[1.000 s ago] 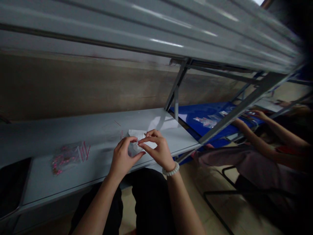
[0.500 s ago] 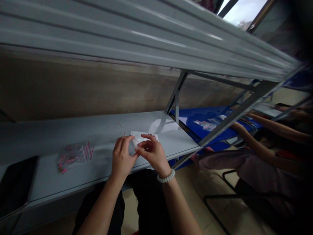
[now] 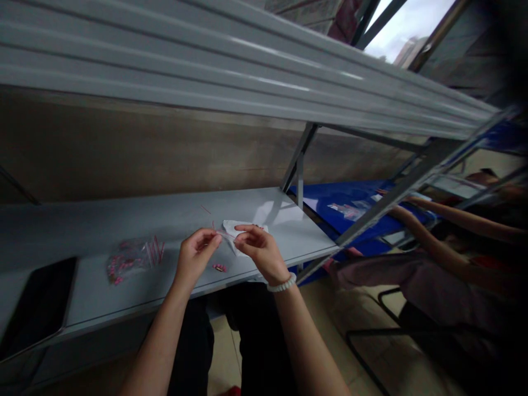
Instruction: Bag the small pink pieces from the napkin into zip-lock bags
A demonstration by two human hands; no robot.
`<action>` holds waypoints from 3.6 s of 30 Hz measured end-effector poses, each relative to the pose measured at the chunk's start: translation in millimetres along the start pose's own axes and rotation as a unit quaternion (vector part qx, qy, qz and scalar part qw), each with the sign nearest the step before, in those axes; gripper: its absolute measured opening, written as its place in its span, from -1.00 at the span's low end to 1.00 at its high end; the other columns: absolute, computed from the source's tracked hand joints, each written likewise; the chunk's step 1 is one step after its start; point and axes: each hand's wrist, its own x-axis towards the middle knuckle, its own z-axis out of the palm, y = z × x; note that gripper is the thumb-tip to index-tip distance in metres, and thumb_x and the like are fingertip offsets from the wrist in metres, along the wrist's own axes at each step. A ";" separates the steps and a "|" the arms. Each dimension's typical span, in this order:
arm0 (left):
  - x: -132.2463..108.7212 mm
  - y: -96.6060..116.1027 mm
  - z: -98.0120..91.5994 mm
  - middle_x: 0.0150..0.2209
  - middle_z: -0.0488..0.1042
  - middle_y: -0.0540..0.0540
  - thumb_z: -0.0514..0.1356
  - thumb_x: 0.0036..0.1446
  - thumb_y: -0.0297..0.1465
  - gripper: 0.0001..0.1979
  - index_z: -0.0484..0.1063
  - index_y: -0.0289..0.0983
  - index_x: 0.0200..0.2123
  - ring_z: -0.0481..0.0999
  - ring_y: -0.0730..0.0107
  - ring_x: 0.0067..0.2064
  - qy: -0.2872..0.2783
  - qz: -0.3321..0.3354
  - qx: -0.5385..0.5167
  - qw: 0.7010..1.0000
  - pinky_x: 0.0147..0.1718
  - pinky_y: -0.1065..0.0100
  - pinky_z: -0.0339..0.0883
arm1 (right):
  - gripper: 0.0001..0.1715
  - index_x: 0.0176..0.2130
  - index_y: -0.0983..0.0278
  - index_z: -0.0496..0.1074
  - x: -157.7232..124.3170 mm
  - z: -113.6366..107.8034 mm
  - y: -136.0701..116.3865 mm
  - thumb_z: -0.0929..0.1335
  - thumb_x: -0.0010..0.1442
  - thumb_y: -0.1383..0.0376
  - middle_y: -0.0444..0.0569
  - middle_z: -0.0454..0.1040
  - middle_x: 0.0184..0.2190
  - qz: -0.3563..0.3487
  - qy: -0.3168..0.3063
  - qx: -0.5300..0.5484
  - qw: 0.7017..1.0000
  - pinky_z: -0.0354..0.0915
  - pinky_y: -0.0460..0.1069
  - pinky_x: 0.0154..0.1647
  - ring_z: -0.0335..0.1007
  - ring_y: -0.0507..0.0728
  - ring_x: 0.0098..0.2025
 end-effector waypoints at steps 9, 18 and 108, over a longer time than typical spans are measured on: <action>-6.1 3.3 -3.0 -0.48 0.45 0.03 0.32 -0.08 -0.26 -0.77 0.44 -0.29 -0.41 0.45 0.49 -0.45 0.065 -0.062 -0.074 0.993 -0.40 0.44 0.34 | -0.82 -0.49 0.29 0.49 0.9 6.6 14.7 0.50 -0.14 0.26 -0.14 0.44 -0.54 0.081 0.009 0.085 0.993 0.22 -0.08 -0.42 0.26 -0.03 -0.50; -4.7 -0.9 -6.7 -0.53 0.42 0.06 0.30 -0.06 -0.30 -0.82 0.43 -0.28 -0.43 0.43 0.49 -0.47 0.076 -0.056 -0.050 0.994 -0.42 0.45 0.30 | -0.84 -0.51 0.30 0.51 7.1 4.8 27.1 0.49 -0.11 0.26 -0.15 0.43 -0.61 0.021 0.038 0.042 0.998 0.15 -0.09 -0.46 0.24 -0.03 -0.54; -2.2 1.1 -22.6 -0.40 0.56 -0.07 0.35 -0.06 -0.30 -0.87 0.56 -0.24 -0.50 0.54 0.31 -0.31 -0.003 0.091 0.191 0.977 -0.23 0.30 0.39 | -0.76 -0.46 0.28 0.47 -7.4 -13.0 18.1 0.44 0.04 0.15 -0.05 0.49 -0.51 -0.140 0.038 -0.198 0.969 0.24 -0.03 -0.40 0.34 0.07 -0.45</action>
